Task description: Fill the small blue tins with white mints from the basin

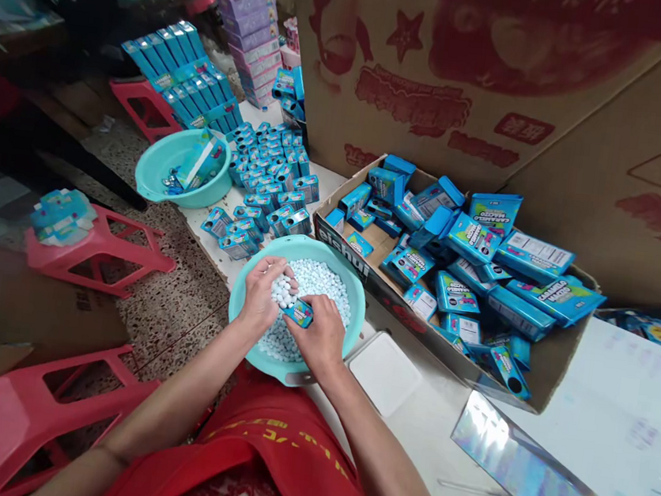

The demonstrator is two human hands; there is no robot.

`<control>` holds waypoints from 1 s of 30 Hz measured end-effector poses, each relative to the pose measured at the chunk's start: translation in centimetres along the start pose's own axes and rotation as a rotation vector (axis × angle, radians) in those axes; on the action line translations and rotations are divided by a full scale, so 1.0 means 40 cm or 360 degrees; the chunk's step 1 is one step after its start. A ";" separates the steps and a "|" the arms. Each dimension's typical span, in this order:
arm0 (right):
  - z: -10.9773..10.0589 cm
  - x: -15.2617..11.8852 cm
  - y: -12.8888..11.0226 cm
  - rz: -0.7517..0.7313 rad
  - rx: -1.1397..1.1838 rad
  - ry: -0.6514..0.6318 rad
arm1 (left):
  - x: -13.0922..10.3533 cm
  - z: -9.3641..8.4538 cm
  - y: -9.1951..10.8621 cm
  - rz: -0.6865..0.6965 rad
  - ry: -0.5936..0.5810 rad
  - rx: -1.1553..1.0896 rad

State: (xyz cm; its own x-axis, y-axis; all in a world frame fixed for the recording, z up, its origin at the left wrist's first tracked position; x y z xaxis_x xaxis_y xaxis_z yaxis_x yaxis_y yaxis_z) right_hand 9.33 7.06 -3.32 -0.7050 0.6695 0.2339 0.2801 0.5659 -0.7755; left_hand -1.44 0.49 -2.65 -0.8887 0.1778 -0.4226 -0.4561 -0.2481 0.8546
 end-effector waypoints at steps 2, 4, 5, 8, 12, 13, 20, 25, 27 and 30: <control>0.000 0.000 -0.001 -0.0007 -0.0004 -0.0010 | 0.000 0.000 0.001 0.0055 -0.0005 0.0024; -0.001 0.000 -0.003 -0.0024 -0.0011 -0.0006 | 0.001 0.001 0.002 0.0110 -0.0003 0.0051; -0.001 0.000 -0.004 -0.0033 -0.0015 -0.0003 | 0.001 0.002 0.001 0.0120 0.0005 0.0061; -0.001 0.001 -0.003 -0.0044 -0.0027 -0.0014 | 0.000 0.007 0.000 0.0112 0.0040 0.0035; -0.004 0.004 -0.003 -0.0055 -0.0016 -0.0023 | -0.004 0.015 0.003 0.0095 0.0047 -0.0005; -0.006 0.006 -0.003 -0.0061 -0.0001 -0.0018 | -0.006 0.016 0.005 0.0095 0.0049 -0.0013; -0.014 0.009 -0.007 -0.0066 0.0101 0.0044 | -0.014 0.016 0.013 0.0119 0.0078 -0.0077; -0.009 0.004 -0.004 -0.0065 0.0095 0.0054 | -0.011 0.007 0.002 0.0205 0.0122 0.0000; -0.006 0.002 -0.004 -0.0046 0.0089 0.0056 | -0.009 0.003 -0.002 0.0229 0.0122 0.0028; -0.002 -0.001 -0.009 -0.0026 0.0083 0.0057 | -0.010 0.002 -0.003 0.0213 0.0050 0.0017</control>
State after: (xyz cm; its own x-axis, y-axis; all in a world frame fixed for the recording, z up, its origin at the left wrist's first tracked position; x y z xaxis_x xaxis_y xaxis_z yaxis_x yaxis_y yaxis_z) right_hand 9.29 6.88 -3.03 -0.6850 0.6779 0.2669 0.2338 0.5514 -0.8008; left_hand -1.04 0.54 -2.54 -0.9426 0.1142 -0.3137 -0.3331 -0.2572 0.9071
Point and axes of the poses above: each hand's wrist, its own x-axis towards the middle knuckle, its own z-axis out of the palm, y = z × x, the point moved 4 cm from there along x, towards the middle knuckle, and after that the axes turned 11 degrees about y, right-handed, at the moved point
